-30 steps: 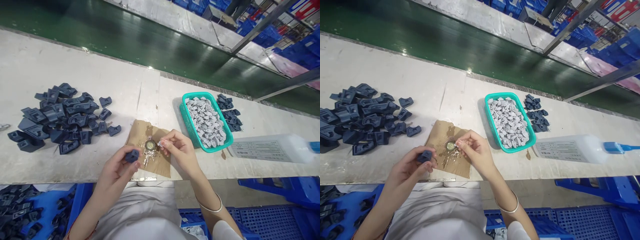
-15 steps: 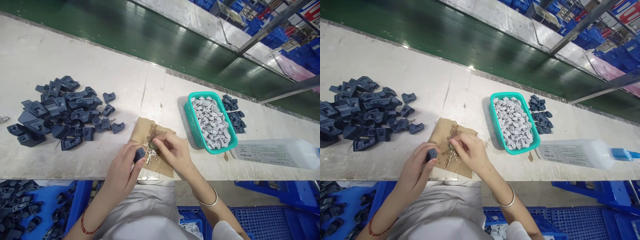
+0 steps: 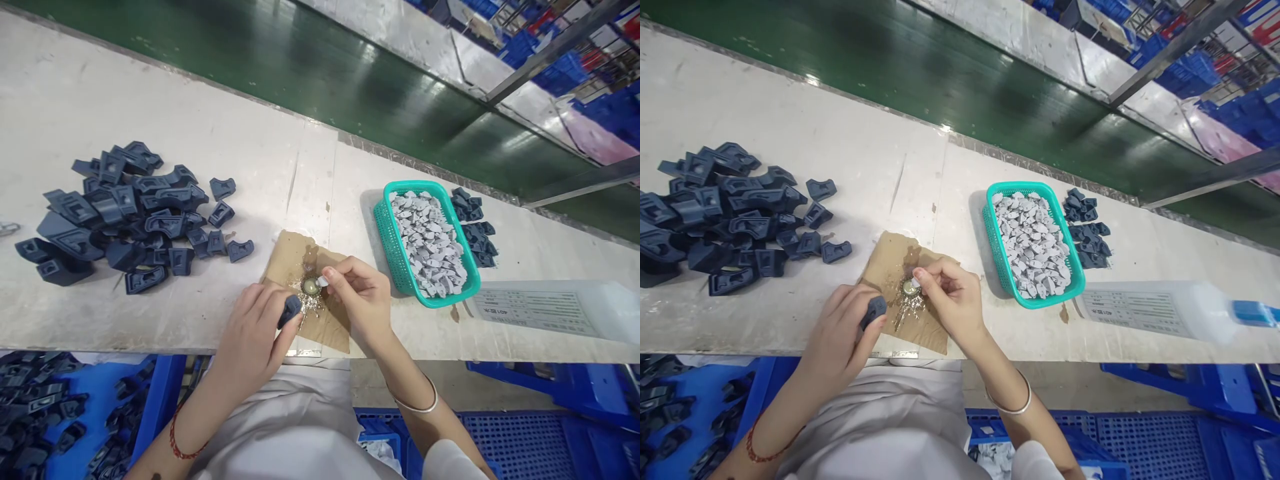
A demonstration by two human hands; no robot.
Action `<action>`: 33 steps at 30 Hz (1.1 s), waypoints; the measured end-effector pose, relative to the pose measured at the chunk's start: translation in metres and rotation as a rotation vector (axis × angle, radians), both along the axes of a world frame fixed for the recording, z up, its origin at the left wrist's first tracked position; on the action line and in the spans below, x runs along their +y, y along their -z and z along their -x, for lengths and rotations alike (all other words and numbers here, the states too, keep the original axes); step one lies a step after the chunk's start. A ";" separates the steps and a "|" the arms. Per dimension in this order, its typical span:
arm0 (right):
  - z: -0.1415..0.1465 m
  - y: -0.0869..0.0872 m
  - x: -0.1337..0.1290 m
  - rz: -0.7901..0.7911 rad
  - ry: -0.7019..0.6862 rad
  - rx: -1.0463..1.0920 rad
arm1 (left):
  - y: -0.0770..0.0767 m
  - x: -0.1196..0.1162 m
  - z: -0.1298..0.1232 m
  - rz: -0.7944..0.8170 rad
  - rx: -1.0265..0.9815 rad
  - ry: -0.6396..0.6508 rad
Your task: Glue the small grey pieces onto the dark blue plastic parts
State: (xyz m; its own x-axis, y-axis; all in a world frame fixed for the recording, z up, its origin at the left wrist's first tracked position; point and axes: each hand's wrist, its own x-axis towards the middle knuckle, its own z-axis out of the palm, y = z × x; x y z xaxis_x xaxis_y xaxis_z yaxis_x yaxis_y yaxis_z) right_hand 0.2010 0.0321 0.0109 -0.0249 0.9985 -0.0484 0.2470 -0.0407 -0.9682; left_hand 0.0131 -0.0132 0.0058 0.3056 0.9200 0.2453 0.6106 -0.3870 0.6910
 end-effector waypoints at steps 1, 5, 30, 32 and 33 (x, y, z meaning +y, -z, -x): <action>0.001 -0.001 -0.001 0.031 0.016 0.060 | 0.000 0.000 -0.001 -0.008 0.015 0.001; 0.010 -0.007 -0.004 0.098 0.015 0.200 | 0.000 0.001 -0.002 -0.020 0.035 0.007; 0.033 -0.003 -0.019 0.012 -0.127 0.165 | 0.004 0.002 -0.001 0.020 0.008 0.023; 0.033 -0.005 -0.020 0.012 -0.138 0.138 | 0.004 0.002 0.001 0.043 -0.015 0.038; 0.032 -0.007 -0.019 0.010 -0.149 0.121 | 0.004 0.001 0.002 0.050 -0.033 0.049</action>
